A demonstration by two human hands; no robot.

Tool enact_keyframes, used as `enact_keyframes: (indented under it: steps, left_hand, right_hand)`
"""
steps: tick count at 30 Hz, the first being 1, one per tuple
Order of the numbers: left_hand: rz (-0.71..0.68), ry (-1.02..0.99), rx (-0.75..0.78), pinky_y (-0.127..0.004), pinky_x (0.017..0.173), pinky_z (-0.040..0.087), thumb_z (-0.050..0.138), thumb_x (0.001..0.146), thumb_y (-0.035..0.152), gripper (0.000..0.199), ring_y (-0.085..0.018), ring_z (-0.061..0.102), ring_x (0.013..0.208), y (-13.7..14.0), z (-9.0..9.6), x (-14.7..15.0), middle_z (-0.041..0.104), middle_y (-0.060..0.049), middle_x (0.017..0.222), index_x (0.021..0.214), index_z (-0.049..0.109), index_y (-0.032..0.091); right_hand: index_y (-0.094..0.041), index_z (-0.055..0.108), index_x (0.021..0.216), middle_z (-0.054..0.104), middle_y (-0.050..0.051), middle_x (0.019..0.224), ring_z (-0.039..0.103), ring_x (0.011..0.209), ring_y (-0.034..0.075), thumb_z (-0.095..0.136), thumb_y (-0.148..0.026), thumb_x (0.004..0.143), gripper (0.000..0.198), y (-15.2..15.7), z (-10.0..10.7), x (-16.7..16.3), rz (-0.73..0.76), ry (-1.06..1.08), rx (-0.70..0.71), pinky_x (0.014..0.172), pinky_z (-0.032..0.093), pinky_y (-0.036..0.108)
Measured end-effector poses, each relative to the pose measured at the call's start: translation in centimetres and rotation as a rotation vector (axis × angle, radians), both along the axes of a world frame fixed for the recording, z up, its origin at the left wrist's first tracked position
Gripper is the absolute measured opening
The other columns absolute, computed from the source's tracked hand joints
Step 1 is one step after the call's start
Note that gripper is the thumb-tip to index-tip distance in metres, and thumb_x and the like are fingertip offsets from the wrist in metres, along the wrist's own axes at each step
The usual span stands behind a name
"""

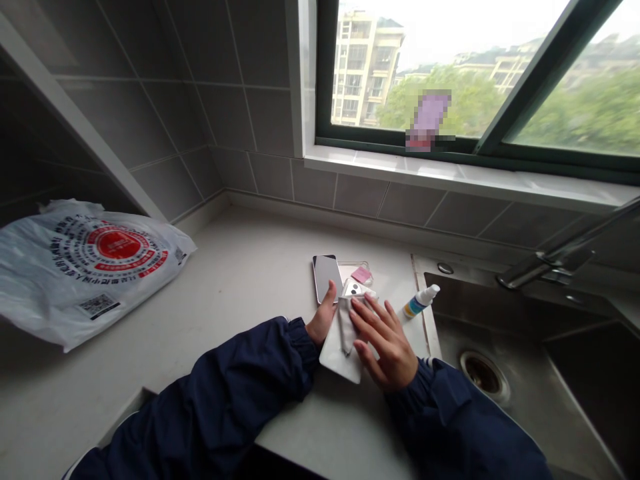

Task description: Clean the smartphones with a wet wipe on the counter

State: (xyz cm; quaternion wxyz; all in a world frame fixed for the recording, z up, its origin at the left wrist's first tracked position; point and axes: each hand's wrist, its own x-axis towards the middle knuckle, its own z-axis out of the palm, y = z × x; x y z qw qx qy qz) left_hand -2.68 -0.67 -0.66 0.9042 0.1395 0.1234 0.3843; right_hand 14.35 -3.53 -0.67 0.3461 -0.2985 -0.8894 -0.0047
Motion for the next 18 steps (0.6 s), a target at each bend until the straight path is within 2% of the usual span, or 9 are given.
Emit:
enact_keyframes:
  steps: [3, 5, 7, 8, 10, 12, 14, 18]
  left_hand:
    - [-0.011, -0.063, -0.104, -0.026, 0.062, 0.048, 0.024, 0.084, 0.08, 0.093, -0.018, 0.063, 0.065, 0.1, 0.4, -0.2, 0.068, -0.011, 0.078, 0.129, 0.057, 0.007]
    - [-0.052, -0.103, -0.145, -0.021, 0.046, 0.039, 0.02, 0.082, 0.082, 0.095, -0.012, 0.053, 0.049, 0.2, 0.5, -0.4, 0.062, -0.007, 0.065, 0.126, 0.059, 0.006]
    - [-0.08, -0.122, -0.137, -0.02, 0.039, 0.03, 0.018, 0.08, 0.084, 0.099, -0.008, 0.042, 0.039, 0.2, 0.5, -0.5, 0.058, -0.004, 0.057, 0.125, 0.06, 0.006]
    - [-0.083, -0.116, -0.118, -0.02, 0.039, 0.029, 0.018, 0.079, 0.085, 0.1, -0.008, 0.039, 0.038, 0.3, 0.5, -0.5, 0.057, -0.003, 0.056, 0.125, 0.06, 0.006]
    - [-0.077, -0.079, -0.069, -0.023, 0.046, 0.036, 0.018, 0.077, 0.087, 0.103, -0.011, 0.043, 0.043, 0.2, 0.4, -0.4, 0.061, -0.007, 0.062, 0.126, 0.059, 0.006]
    - [-0.071, -0.038, -0.021, -0.029, 0.059, 0.043, 0.017, 0.076, 0.088, 0.105, -0.015, 0.052, 0.054, 0.2, 0.3, -0.3, 0.067, -0.012, 0.074, 0.129, 0.058, 0.006]
    - [-0.075, -0.028, 0.015, -0.032, 0.066, 0.044, 0.016, 0.076, 0.088, 0.107, -0.017, 0.055, 0.059, 0.2, 0.3, -0.2, 0.069, -0.015, 0.085, 0.132, 0.055, 0.006]
    - [-0.084, -0.05, 0.028, -0.029, 0.058, 0.038, 0.014, 0.078, 0.086, 0.106, -0.014, 0.05, 0.056, 0.2, 0.2, -0.3, 0.068, -0.017, 0.091, 0.134, 0.052, 0.004]
  right_hand:
    - [-0.012, 0.045, 0.143, 0.048, 0.017, 0.147, 0.034, 0.143, 0.033, 0.051, -0.025, 0.094, 0.051, -0.9, 0.8, -0.5, 0.116, -0.048, -0.031, 0.115, 0.031, 0.058]
    - [-0.011, 0.048, 0.141, 0.051, 0.017, 0.145, 0.036, 0.142, 0.032, 0.053, -0.026, 0.093, 0.05, -1.4, 1.2, -0.7, 0.188, -0.078, -0.026, 0.116, 0.03, 0.058]
    - [-0.011, 0.051, 0.137, 0.055, 0.017, 0.141, 0.04, 0.14, 0.031, 0.055, -0.028, 0.093, 0.048, -1.9, 1.4, -0.9, 0.241, -0.089, -0.013, 0.117, 0.029, 0.057]
    - [-0.012, 0.053, 0.136, 0.057, 0.016, 0.139, 0.042, 0.139, 0.031, 0.055, -0.03, 0.092, 0.047, -2.1, 1.5, -0.9, 0.261, -0.085, -0.006, 0.117, 0.029, 0.056]
    - [-0.013, 0.057, 0.131, 0.061, 0.015, 0.135, 0.046, 0.137, 0.03, 0.056, -0.032, 0.092, 0.044, -2.3, 1.6, -1.0, 0.289, -0.057, 0.005, 0.117, 0.029, 0.056]
    - [-0.014, 0.061, 0.124, 0.065, 0.013, 0.13, 0.05, 0.133, 0.029, 0.058, -0.029, 0.09, 0.037, -2.5, 1.7, -1.2, 0.299, -0.018, 0.011, 0.117, 0.031, 0.055]
    - [-0.017, 0.065, 0.117, 0.069, 0.01, 0.124, 0.055, 0.129, 0.027, 0.059, -0.022, 0.089, 0.029, -2.5, 1.7, -1.3, 0.282, 0.026, 0.016, 0.116, 0.034, 0.053]
    - [-0.021, 0.069, 0.107, 0.074, 0.005, 0.114, 0.063, 0.119, 0.025, 0.06, -0.013, 0.085, 0.024, -2.3, 2.0, -1.4, 0.206, 0.092, 0.04, 0.115, 0.038, 0.05]
